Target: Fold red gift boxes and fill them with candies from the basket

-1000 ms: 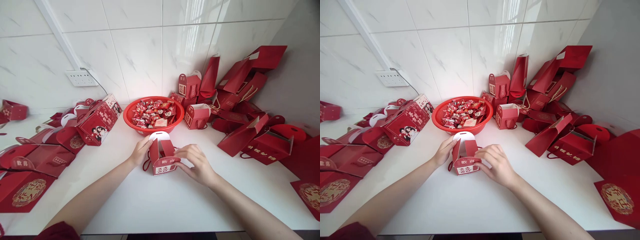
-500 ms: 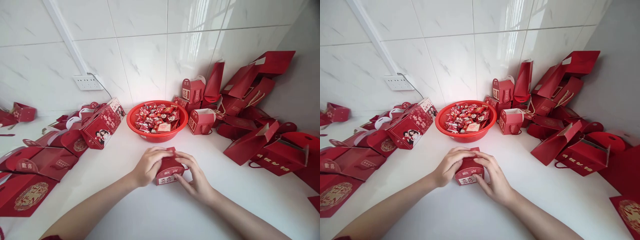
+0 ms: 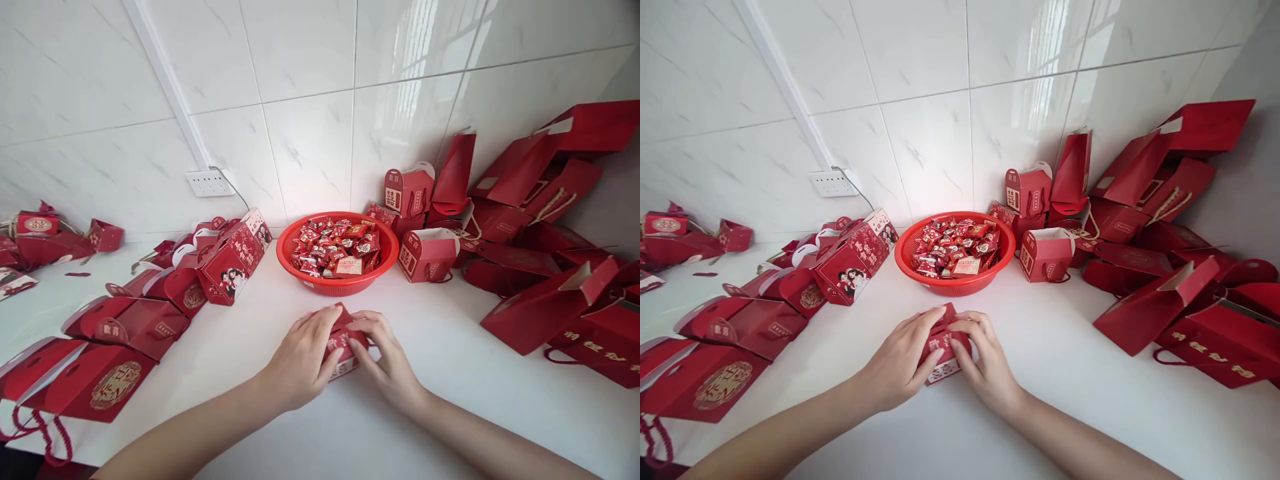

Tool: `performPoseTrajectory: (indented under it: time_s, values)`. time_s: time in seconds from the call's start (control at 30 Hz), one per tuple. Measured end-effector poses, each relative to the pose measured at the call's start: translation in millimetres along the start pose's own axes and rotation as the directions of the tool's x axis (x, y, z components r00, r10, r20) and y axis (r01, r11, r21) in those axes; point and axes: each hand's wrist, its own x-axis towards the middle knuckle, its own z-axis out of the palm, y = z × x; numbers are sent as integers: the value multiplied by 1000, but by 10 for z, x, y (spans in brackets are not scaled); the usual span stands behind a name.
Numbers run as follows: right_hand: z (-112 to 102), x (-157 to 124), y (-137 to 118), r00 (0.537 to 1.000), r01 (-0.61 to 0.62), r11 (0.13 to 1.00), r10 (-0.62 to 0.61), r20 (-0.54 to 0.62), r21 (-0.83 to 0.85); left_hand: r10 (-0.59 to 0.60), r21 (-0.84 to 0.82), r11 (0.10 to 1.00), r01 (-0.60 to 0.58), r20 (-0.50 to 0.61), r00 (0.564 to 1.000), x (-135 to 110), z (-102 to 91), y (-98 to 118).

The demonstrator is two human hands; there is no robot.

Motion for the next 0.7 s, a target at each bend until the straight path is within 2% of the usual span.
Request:
performPoseTrajectory:
  time_s: [0.1, 0.17, 0.23, 0.3, 0.37, 0.47, 0.53, 0.63, 0.7]
  values:
    - [210, 17, 6, 989, 44, 999, -45, 142, 11, -141, 236, 963, 130, 29, 990, -211, -3, -26]
    - [292, -34, 30, 971, 63, 998, -56, 232, -23, -254, 329, 917, 226, 45, 966, -369, -83, -79]
    - [303, -95, 61, 948, 78, 995, -55, 312, -62, -368, 370, 872, 322, 58, 928, -544, -238, -172]
    - [264, -136, 97, 941, 65, 995, -37, 338, -71, -479, 355, 833, 425, 78, 874, -733, -423, -298]
    - [223, -146, 136, 950, -15, 999, 28, 312, -44, -561, 283, 811, 512, 128, 818, -906, -573, -437]
    - [218, -130, 188, 943, -180, 983, 164, 289, 28, -636, 217, 755, 618, 13, 772, -1051, -675, -615]
    - [237, -118, 209, 918, -280, 959, 252, 306, 51, -645, 187, 744, 641, -45, 763, -1053, -691, -695]
    - [248, -115, 223, 867, -408, 911, 371, 332, 50, -636, 189, 756, 627, -19, 772, -980, -705, -774]
    - [237, -122, 223, 854, -434, 898, 386, 349, 68, -628, 190, 765, 615, 15, 778, -941, -708, -817]
